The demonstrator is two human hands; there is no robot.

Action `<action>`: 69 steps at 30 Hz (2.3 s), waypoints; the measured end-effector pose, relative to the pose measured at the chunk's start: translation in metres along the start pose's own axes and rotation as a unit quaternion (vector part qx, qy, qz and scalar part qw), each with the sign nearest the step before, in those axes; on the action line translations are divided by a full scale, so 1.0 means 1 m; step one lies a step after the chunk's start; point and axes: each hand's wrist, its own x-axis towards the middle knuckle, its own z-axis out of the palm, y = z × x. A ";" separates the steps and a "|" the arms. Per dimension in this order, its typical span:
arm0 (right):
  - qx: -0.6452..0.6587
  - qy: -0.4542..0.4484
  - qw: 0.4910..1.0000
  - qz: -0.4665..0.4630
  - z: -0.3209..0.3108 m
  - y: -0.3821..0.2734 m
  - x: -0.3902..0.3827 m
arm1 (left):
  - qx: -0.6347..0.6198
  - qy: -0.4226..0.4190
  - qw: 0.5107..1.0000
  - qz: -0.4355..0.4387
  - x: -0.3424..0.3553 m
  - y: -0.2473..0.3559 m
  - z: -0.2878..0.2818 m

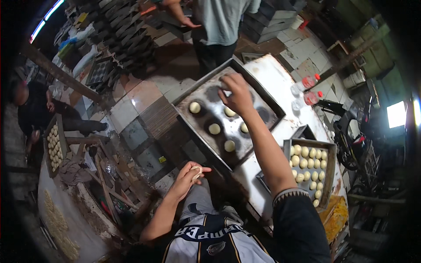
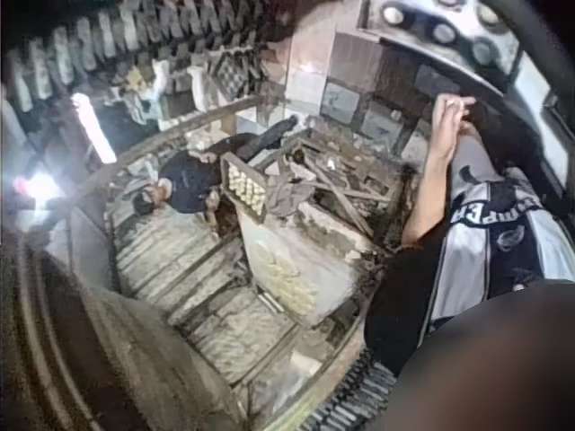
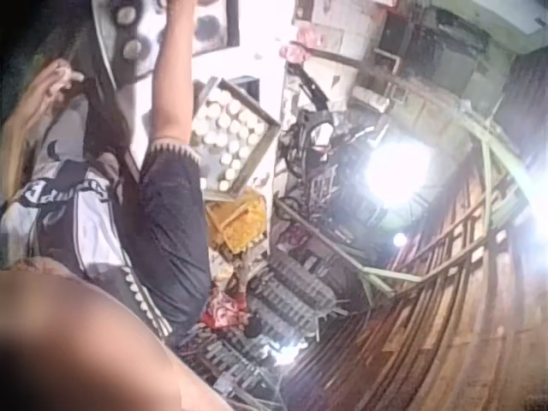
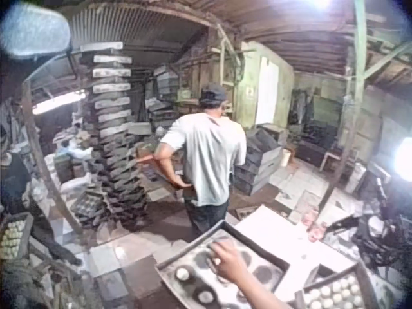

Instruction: The person fills small pieces of dough with a dark filling using a spoon, pinches the dough closed by hand, and places the filled buns onto a metal tray.

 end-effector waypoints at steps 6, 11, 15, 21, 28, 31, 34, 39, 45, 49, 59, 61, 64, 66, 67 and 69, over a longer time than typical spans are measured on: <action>-0.059 -0.169 0.977 0.115 0.084 0.070 -0.050 | 0.147 0.187 0.965 0.109 -0.050 0.005 -0.093; -0.099 -0.372 0.910 0.155 0.101 0.055 -0.066 | 0.246 0.137 0.940 0.194 -0.015 0.041 -0.067; 0.026 0.016 0.987 0.156 0.023 -0.035 -0.031 | 0.394 0.099 0.870 0.280 0.004 0.090 0.004; 0.176 0.093 0.936 0.289 -0.129 -0.188 -0.149 | 0.490 -0.183 0.787 0.328 -0.003 0.029 0.141; -0.048 0.398 0.779 0.482 -0.251 -0.257 -0.369 | 0.393 -0.461 0.794 -0.061 0.004 -0.065 0.223; -0.427 0.341 0.690 0.474 -0.333 -0.290 -0.490 | 0.385 -0.527 0.753 -0.080 -0.002 -0.101 0.262; -0.468 0.380 0.447 0.661 -0.378 -0.298 -0.668 | 0.365 -0.537 0.747 -0.140 -0.014 -0.143 0.312; -0.466 0.234 0.384 0.762 -0.394 -0.295 -0.814 | 0.435 -0.475 0.760 -0.087 -0.047 -0.227 0.395; -0.392 0.415 0.471 0.672 -0.398 -0.313 -0.843 | 0.363 -0.477 0.780 -0.178 -0.070 -0.295 0.455; -0.406 0.428 0.554 0.588 -0.504 -0.327 -0.735 | 0.497 -0.416 0.757 -0.087 -0.061 -0.318 0.458; -0.343 -0.187 0.716 0.579 -0.662 -0.192 -0.690 | 0.417 -0.405 0.800 -0.150 -0.060 -0.330 0.480; -0.314 -0.265 0.702 0.582 -0.658 -0.170 -0.693 | 0.443 -0.401 0.791 -0.129 -0.056 -0.332 0.468; -0.312 -0.295 0.709 0.559 -0.653 -0.150 -0.695 | 0.459 -0.396 0.790 -0.095 -0.061 -0.330 0.452; -0.324 -0.316 0.720 0.526 -0.652 -0.140 -0.698 | 0.348 -0.327 0.863 -0.162 -0.063 -0.329 0.439; -0.323 -0.319 0.720 0.526 -0.650 -0.137 -0.700 | 0.366 -0.304 0.861 -0.180 -0.066 -0.323 0.445; -0.303 -0.345 0.716 0.526 -0.648 -0.134 -0.703 | 0.406 -0.306 0.846 -0.161 -0.061 -0.323 0.435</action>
